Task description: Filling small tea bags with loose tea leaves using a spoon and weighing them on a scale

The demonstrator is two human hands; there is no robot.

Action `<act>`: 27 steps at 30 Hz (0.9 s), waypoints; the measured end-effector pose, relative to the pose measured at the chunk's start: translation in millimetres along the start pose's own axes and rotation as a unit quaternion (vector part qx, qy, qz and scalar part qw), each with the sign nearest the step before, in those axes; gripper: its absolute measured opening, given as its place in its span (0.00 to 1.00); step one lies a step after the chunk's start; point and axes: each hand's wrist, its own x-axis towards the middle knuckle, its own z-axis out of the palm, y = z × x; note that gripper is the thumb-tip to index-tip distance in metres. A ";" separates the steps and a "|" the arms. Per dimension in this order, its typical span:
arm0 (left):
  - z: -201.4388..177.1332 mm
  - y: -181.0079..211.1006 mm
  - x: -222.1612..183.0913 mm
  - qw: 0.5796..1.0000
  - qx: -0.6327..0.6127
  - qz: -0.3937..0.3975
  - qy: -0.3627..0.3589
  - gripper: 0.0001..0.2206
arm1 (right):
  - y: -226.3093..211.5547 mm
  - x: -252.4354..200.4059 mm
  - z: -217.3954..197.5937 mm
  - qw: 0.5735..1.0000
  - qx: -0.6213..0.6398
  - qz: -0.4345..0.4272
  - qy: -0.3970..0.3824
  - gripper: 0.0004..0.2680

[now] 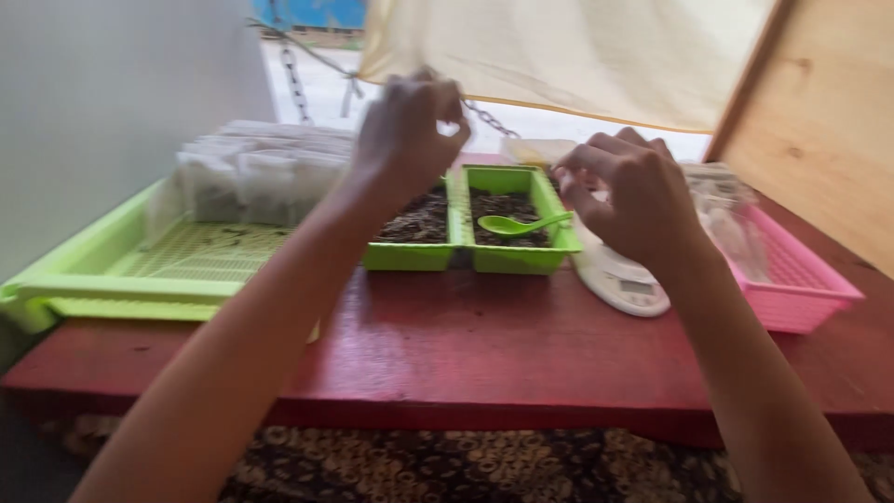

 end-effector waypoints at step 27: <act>-124.5 -149.4 -102.1 0.922 0.018 -0.376 -0.087 0.13 | -217.7 182.4 189.4 0.653 0.656 0.342 -0.162 0.31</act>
